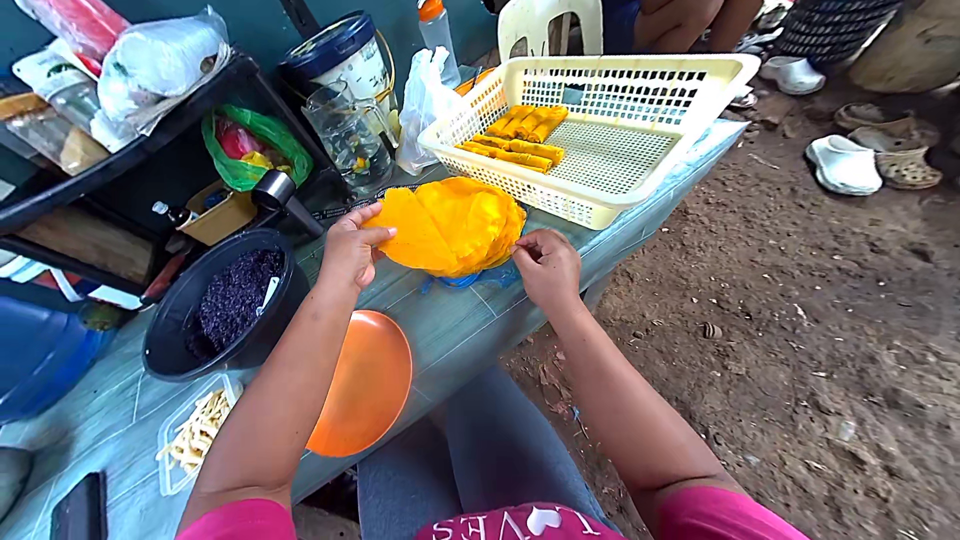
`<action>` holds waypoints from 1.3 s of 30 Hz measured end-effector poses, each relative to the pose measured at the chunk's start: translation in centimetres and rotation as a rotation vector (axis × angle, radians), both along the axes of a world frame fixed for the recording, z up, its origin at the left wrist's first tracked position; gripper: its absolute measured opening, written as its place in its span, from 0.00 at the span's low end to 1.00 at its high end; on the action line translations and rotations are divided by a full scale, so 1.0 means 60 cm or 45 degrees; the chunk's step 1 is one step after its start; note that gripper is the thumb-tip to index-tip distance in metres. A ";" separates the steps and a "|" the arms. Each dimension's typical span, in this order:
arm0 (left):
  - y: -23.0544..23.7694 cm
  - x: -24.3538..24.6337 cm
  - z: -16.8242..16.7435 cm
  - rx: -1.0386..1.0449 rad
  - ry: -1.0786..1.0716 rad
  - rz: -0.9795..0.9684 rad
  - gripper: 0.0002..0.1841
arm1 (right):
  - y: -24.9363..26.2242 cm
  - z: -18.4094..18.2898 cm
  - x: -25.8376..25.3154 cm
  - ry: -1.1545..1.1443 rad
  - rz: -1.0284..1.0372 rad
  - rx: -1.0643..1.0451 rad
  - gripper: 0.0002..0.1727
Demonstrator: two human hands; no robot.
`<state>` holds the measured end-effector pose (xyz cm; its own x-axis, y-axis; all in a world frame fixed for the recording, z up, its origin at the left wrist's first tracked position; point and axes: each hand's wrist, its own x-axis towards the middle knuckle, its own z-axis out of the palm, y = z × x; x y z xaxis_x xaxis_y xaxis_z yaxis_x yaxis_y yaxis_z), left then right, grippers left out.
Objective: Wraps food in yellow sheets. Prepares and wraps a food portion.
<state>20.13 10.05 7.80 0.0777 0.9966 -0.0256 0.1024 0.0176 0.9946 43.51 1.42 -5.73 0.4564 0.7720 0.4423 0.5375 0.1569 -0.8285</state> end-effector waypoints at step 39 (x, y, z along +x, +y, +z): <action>-0.155 -0.376 0.138 0.319 0.875 -0.855 0.28 | 0.061 0.202 -0.324 0.266 1.787 -0.181 0.04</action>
<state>-2.43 0.74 16.06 0.6752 0.7342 -0.0714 0.5700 -0.4578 0.6823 24.08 5.06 6.39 -0.6646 0.6628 0.3450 -0.1230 0.3583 -0.9255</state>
